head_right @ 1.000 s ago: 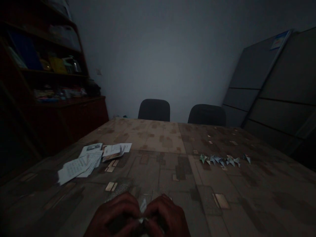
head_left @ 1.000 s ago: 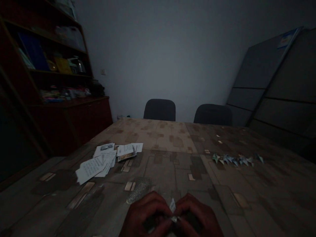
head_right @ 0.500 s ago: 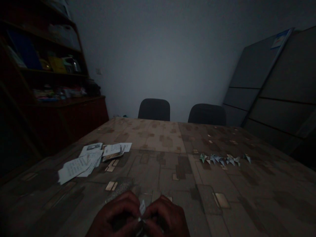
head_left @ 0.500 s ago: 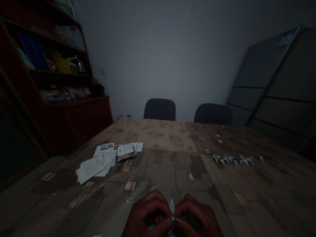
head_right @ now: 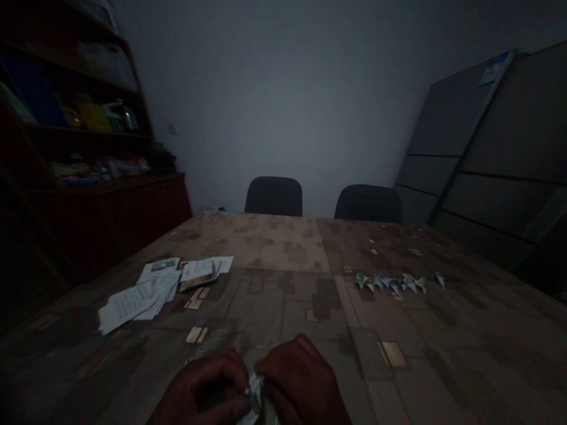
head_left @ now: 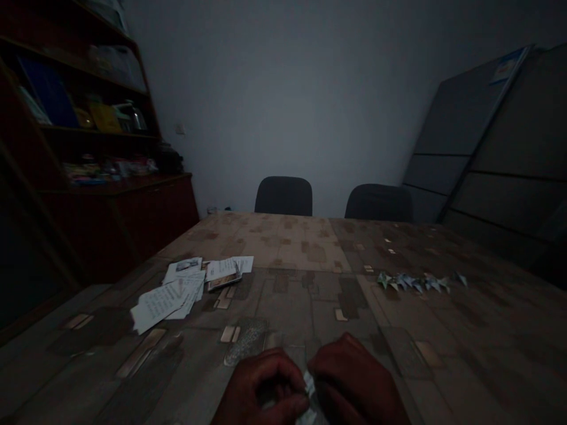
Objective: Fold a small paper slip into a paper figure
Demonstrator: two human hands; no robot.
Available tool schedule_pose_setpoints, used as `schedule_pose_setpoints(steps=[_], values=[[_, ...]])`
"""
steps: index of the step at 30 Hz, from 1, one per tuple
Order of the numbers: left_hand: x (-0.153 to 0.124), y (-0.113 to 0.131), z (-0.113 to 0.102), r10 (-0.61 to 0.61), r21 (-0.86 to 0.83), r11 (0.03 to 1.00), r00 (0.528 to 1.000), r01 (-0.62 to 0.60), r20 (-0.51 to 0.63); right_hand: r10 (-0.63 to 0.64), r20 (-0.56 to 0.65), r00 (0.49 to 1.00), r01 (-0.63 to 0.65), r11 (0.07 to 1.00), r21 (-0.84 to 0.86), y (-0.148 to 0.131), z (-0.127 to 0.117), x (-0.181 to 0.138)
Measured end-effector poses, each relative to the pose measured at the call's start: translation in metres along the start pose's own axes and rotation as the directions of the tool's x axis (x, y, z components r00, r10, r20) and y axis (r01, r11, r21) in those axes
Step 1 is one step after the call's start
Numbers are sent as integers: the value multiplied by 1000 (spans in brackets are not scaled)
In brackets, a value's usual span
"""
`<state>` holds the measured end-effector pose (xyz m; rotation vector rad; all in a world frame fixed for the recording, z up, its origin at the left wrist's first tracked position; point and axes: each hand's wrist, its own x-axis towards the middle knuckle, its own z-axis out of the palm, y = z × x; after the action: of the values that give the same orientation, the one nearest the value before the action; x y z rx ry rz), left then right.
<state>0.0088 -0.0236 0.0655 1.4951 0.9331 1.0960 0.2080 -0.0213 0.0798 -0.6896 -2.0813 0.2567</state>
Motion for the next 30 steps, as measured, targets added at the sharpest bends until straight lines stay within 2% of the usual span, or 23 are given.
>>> schedule_pose_setpoints(steps=[4, 7, 9, 16, 23, 30], values=[[0, -8, 0, 1, 2, 1000, 999, -1, 48, -76, -8, 997, 75, 995, -59, 2, 4, 0], [1, -12, -1, 110, 1, 994, 989, -110, 100, -76, -22, 997, 75, 995, -59, 1, 6, 0], [2, -10, -1, 181, 47, 981, 974, -189, 132, -54, -15, 998, 54, 998, -41, 0, 6, 1], [2, 8, -3, 309, 286, 894, 937, -344, 162, -14, -4, 1000, 14, 999, -34, -2, 9, -1], [1, 7, -4, 332, 391, 847, 933, -359, 138, 23, 54, 998, -24, 1000, 16, -2, 11, -3], [-1, 2, -4, 382, 414, 815, 913, -405, 140, -32, 38, 999, 30, 997, 66, -3, 12, -2]])
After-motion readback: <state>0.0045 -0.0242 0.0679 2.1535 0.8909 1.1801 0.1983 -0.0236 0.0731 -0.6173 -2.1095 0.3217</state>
